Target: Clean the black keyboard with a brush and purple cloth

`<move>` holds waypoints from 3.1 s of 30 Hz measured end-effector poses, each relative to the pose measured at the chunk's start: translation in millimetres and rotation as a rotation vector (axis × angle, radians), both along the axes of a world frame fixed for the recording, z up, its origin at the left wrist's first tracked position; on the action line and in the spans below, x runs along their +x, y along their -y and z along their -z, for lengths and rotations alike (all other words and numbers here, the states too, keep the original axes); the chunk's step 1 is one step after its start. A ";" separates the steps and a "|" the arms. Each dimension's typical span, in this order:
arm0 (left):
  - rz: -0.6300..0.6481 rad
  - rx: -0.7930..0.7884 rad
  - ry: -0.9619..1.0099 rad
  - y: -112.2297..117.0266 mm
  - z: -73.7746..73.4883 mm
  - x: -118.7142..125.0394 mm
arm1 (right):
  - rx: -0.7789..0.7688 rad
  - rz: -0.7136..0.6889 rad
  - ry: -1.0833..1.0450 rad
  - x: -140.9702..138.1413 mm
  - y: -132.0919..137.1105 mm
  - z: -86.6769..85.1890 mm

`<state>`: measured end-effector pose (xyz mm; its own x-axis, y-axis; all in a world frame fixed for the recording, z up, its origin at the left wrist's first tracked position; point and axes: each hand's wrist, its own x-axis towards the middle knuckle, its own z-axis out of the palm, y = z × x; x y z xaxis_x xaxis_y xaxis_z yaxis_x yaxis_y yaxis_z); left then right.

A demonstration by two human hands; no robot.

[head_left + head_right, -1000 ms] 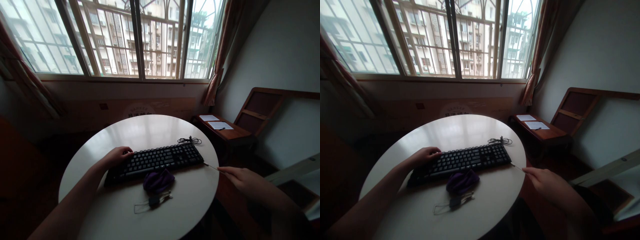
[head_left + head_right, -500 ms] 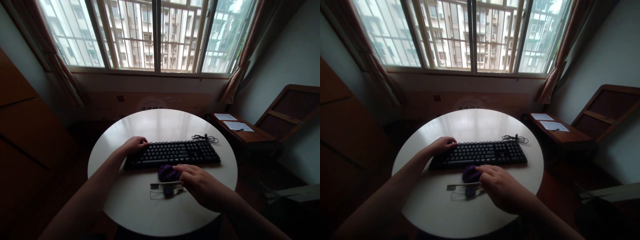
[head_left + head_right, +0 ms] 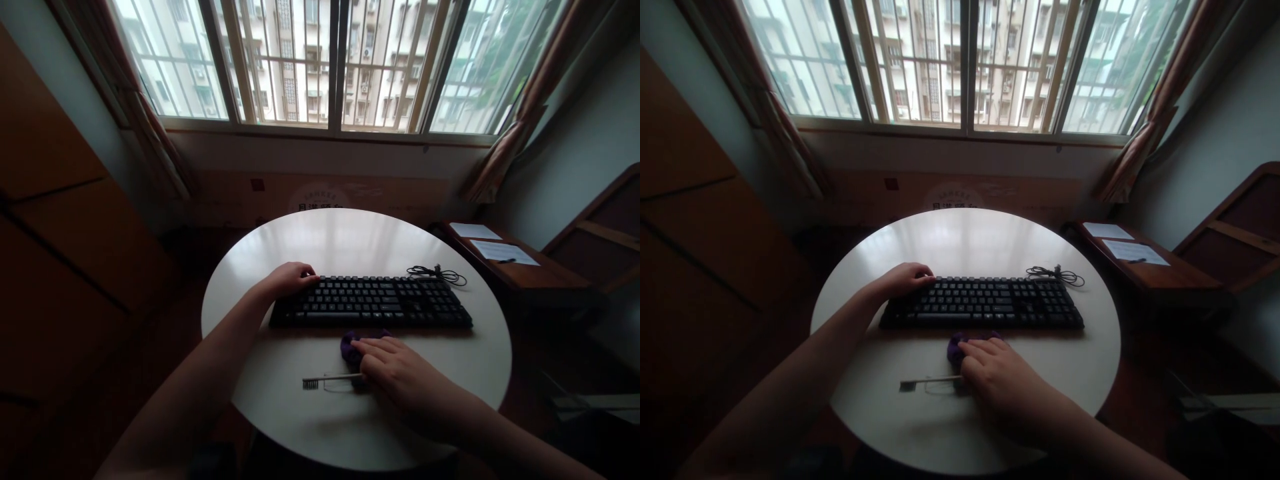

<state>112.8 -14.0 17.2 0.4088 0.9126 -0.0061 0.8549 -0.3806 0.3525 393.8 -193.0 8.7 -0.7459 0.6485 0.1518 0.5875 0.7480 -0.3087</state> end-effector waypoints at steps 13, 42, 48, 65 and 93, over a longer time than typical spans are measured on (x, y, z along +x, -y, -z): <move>-0.064 -0.073 0.195 0.1 6.3 -12.8 | 0.058 0.027 -0.097 5.1 -22.7 -38.4; 0.752 0.524 -0.169 119.8 -37.4 99.8 | 0.202 0.589 -1.086 61.3 -45.7 9.2; 0.724 0.462 -0.232 126.9 -33.7 102.7 | 0.138 0.578 -1.124 55.5 -44.8 10.9; 0.730 0.249 -0.100 106.9 -21.6 97.3 | 0.023 0.466 -1.029 56.3 -42.4 10.7; -0.335 0.322 0.560 -9.1 -4.3 -21.5 | 0.101 0.078 -0.229 21.4 -30.6 -3.6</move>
